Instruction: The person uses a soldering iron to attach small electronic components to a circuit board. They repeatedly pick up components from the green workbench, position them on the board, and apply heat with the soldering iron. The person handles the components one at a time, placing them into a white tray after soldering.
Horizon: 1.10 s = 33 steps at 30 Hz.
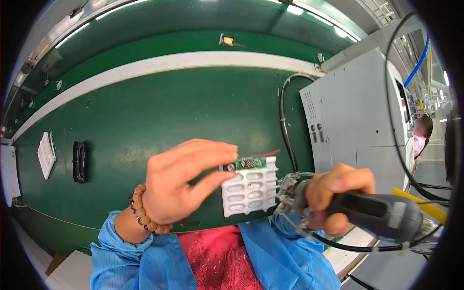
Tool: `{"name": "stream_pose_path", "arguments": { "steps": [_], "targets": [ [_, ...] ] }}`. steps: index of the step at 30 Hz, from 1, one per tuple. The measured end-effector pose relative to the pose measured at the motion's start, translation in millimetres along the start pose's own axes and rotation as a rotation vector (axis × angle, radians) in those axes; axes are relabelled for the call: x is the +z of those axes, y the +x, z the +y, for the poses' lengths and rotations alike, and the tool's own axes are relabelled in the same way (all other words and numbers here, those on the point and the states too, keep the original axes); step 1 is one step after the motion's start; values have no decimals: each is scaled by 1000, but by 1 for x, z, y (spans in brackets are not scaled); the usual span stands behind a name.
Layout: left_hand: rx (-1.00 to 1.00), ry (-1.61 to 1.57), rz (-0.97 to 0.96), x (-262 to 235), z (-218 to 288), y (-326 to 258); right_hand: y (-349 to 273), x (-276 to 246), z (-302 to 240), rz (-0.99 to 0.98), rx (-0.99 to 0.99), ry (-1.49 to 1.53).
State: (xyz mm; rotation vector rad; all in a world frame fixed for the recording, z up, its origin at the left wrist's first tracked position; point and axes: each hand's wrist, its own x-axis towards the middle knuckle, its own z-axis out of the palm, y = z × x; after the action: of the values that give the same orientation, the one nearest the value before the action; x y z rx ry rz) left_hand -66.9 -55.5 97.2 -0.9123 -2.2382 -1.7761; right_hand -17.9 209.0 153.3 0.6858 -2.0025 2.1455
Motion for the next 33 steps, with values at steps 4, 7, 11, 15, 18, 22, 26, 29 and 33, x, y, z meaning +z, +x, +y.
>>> {"name": "stream_pose_path", "arguments": {
  "steps": [4,7,11,15,18,22,26,29,33],
  "targets": [
    [-60,11,-14,30,-24,-16,0,-8,-8,-47,-215,58],
    [9,93,-65,55,-40,-20,2,0,-14,9,-260,7],
    [-29,168,-99,73,-56,-35,3,-2,-17,-55,-214,195],
    [-105,146,-104,81,-65,-45,9,9,-3,-1,-275,225],
    [-161,59,-105,83,-66,-42,15,16,4,-15,-258,195],
    [-222,18,-102,80,-68,-44,19,22,21,-30,-282,157],
    [-241,-6,-92,80,-72,-45,20,25,25,-4,-267,166],
    [-251,-25,-95,80,-72,-45,23,26,31,-12,-286,135],
    [-250,-43,-96,79,-72,-43,25,26,35,-34,-287,125]
  ]
}}
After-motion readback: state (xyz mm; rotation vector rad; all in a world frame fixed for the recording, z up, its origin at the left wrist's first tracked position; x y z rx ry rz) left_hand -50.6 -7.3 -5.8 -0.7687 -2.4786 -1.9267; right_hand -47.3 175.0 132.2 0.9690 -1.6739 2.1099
